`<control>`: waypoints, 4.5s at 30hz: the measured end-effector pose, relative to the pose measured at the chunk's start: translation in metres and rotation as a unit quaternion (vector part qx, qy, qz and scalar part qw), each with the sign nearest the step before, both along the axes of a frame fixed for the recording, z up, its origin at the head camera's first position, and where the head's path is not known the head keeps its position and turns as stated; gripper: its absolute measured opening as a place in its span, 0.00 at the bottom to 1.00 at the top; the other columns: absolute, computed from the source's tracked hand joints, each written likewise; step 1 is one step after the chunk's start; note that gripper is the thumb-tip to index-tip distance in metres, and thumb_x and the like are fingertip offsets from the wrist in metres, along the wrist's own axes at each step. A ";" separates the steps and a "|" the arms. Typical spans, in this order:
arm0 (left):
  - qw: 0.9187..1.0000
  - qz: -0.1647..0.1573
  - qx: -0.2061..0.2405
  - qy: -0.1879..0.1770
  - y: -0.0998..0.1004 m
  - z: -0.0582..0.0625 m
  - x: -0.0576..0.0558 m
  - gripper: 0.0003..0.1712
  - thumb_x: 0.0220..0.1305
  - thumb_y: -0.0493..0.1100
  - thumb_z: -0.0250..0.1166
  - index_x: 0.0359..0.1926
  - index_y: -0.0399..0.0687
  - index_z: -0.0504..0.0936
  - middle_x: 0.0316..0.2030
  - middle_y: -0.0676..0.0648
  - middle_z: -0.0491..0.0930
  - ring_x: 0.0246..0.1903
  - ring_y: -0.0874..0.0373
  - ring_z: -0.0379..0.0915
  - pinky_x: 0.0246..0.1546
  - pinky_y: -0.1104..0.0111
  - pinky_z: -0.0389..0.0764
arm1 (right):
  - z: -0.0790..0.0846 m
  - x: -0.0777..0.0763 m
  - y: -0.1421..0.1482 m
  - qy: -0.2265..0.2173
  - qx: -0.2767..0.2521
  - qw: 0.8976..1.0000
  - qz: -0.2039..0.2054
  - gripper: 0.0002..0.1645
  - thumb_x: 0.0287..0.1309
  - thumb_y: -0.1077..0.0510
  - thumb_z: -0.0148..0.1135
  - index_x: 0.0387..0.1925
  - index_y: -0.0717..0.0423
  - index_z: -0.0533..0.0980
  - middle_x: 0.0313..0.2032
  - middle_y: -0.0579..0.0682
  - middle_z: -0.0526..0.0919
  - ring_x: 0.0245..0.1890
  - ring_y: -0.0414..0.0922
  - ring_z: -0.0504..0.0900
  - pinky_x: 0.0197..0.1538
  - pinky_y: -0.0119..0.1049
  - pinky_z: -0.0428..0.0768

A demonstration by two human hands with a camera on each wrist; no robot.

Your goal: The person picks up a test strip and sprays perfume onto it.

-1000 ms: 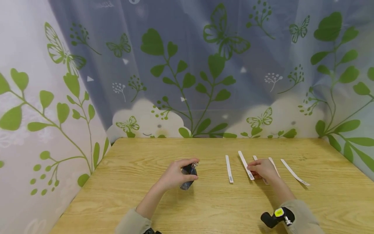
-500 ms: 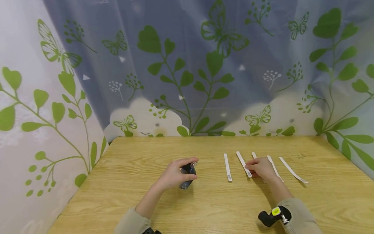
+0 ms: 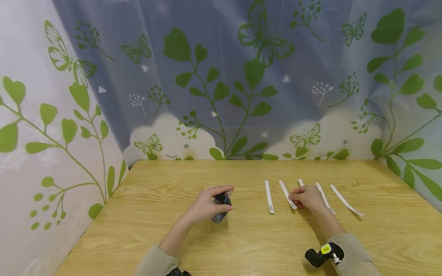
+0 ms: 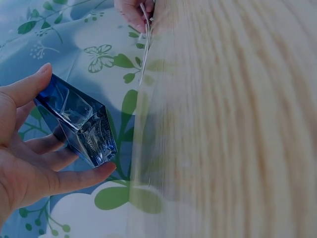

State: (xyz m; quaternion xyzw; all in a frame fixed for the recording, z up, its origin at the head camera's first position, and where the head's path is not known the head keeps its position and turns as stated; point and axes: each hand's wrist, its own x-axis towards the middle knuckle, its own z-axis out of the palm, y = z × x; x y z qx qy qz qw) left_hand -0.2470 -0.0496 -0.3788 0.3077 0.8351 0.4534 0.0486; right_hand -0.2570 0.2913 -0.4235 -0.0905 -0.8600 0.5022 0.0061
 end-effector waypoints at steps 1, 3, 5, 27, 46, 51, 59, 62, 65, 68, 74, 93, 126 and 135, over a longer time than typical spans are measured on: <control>1.000 0.001 -0.001 0.000 0.000 0.000 0.000 0.30 0.55 0.44 0.69 0.61 0.53 0.73 0.58 0.45 0.72 0.55 0.49 0.68 0.50 0.55 0.72 | 0.000 0.000 0.000 0.001 0.001 1.000 0.002 0.15 0.56 0.63 0.63 0.39 0.74 0.78 0.22 0.48 0.79 0.22 0.38 0.76 0.26 0.32 0.79; 1.000 0.001 -0.002 0.000 0.000 0.000 0.000 0.30 0.55 0.44 0.69 0.61 0.54 0.73 0.58 0.45 0.72 0.55 0.48 0.68 0.49 0.55 0.73 | 0.000 0.000 0.001 0.001 0.000 1.000 0.006 0.15 0.56 0.63 0.62 0.39 0.74 0.77 0.22 0.48 0.79 0.22 0.38 0.76 0.27 0.32 0.79; 1.000 0.002 -0.003 -0.001 0.000 0.000 0.000 0.30 0.55 0.43 0.69 0.61 0.54 0.73 0.58 0.45 0.72 0.55 0.49 0.68 0.49 0.55 0.73 | -0.001 0.000 0.001 0.000 0.004 1.000 0.007 0.15 0.56 0.62 0.62 0.39 0.74 0.78 0.22 0.48 0.79 0.23 0.38 0.77 0.27 0.32 0.79; 1.000 -0.001 -0.003 -0.010 0.000 0.002 0.002 0.30 0.56 0.47 0.69 0.61 0.58 0.73 0.58 0.45 0.72 0.55 0.49 0.68 0.46 0.57 0.74 | 0.017 0.003 0.006 0.035 -0.016 0.999 0.030 0.15 0.58 0.62 0.59 0.39 0.74 0.76 0.22 0.47 0.78 0.22 0.39 0.75 0.26 0.33 0.77; 1.000 -0.014 0.004 -0.006 -0.002 0.002 0.003 0.30 0.56 0.47 0.68 0.61 0.58 0.72 0.58 0.46 0.72 0.55 0.51 0.69 0.44 0.61 0.75 | 0.044 0.003 -0.014 0.039 0.020 0.998 0.053 0.25 0.60 0.54 0.61 0.49 0.72 0.74 0.40 0.61 0.81 0.37 0.51 0.80 0.39 0.41 0.80; 1.000 -0.016 0.011 -0.012 -0.003 0.003 0.003 0.30 0.56 0.47 0.69 0.61 0.58 0.73 0.58 0.46 0.72 0.55 0.51 0.69 0.43 0.62 0.76 | 0.043 0.000 -0.024 0.052 0.013 0.997 0.056 0.24 0.59 0.56 0.61 0.48 0.73 0.74 0.40 0.61 0.81 0.37 0.51 0.81 0.39 0.40 0.80; 1.000 -0.013 0.012 -0.016 -0.003 0.002 0.002 0.30 0.56 0.46 0.69 0.60 0.58 0.73 0.57 0.45 0.72 0.53 0.51 0.70 0.40 0.63 0.76 | 0.033 -0.005 -0.037 0.064 0.010 0.996 0.066 0.20 0.57 0.59 0.62 0.44 0.74 0.76 0.32 0.56 0.82 0.30 0.48 0.80 0.33 0.36 0.79; 1.000 -0.015 0.014 -0.014 -0.003 0.002 0.002 0.30 0.56 0.44 0.69 0.61 0.57 0.73 0.57 0.45 0.72 0.53 0.51 0.70 0.42 0.62 0.76 | 0.030 -0.007 -0.041 0.055 -0.011 0.996 0.063 0.19 0.57 0.61 0.62 0.43 0.75 0.76 0.30 0.55 0.81 0.26 0.43 0.76 0.30 0.35 0.77; 1.000 -0.016 0.015 -0.013 -0.003 0.002 0.002 0.30 0.56 0.44 0.68 0.61 0.56 0.73 0.58 0.45 0.72 0.53 0.51 0.70 0.43 0.61 0.76 | 0.026 -0.007 -0.045 0.047 -0.026 0.997 0.064 0.20 0.57 0.61 0.62 0.44 0.77 0.74 0.31 0.55 0.81 0.25 0.42 0.74 0.31 0.36 0.77; 1.000 -0.016 0.013 -0.011 -0.003 0.002 0.002 0.30 0.56 0.45 0.69 0.61 0.55 0.73 0.58 0.45 0.71 0.53 0.51 0.70 0.43 0.61 0.76 | 0.021 -0.007 -0.047 0.037 -0.018 0.997 0.058 0.20 0.56 0.60 0.63 0.43 0.75 0.75 0.30 0.53 0.80 0.25 0.42 0.75 0.31 0.35 0.77; 1.000 -0.013 0.005 -0.010 -0.004 0.003 0.003 0.31 0.55 0.46 0.69 0.61 0.55 0.73 0.59 0.46 0.71 0.53 0.51 0.70 0.43 0.61 0.76 | 0.011 -0.009 -0.049 0.024 0.002 0.999 0.044 0.19 0.53 0.59 0.67 0.41 0.72 0.77 0.24 0.49 0.80 0.21 0.40 0.75 0.26 0.31 0.74; 1.000 -0.017 0.000 -0.014 -0.002 0.001 0.001 0.31 0.56 0.45 0.68 0.62 0.55 0.72 0.60 0.46 0.70 0.54 0.49 0.69 0.46 0.57 0.74 | -0.001 -0.005 -0.052 0.069 0.127 0.987 0.071 0.17 0.44 0.59 0.73 0.34 0.66 0.79 0.26 0.48 0.77 0.24 0.41 0.72 0.28 0.33 0.71; 0.999 -0.028 0.001 -0.022 0.004 0.001 0.003 0.31 0.55 0.44 0.69 0.62 0.53 0.72 0.62 0.45 0.67 0.58 0.48 0.65 0.49 0.55 0.73 | 0.003 -0.001 -0.059 0.054 0.107 0.989 0.090 0.08 0.42 0.69 0.68 0.30 0.67 0.81 0.25 0.50 0.81 0.26 0.42 0.75 0.29 0.33 0.74; 1.000 -0.025 -0.003 -0.014 0.004 0.002 0.003 0.31 0.55 0.44 0.69 0.61 0.53 0.73 0.62 0.45 0.68 0.58 0.47 0.66 0.51 0.54 0.72 | 0.001 -0.003 -0.062 0.075 0.113 0.986 0.098 0.11 0.37 0.74 0.64 0.29 0.65 0.82 0.28 0.51 0.82 0.30 0.44 0.74 0.34 0.35 0.73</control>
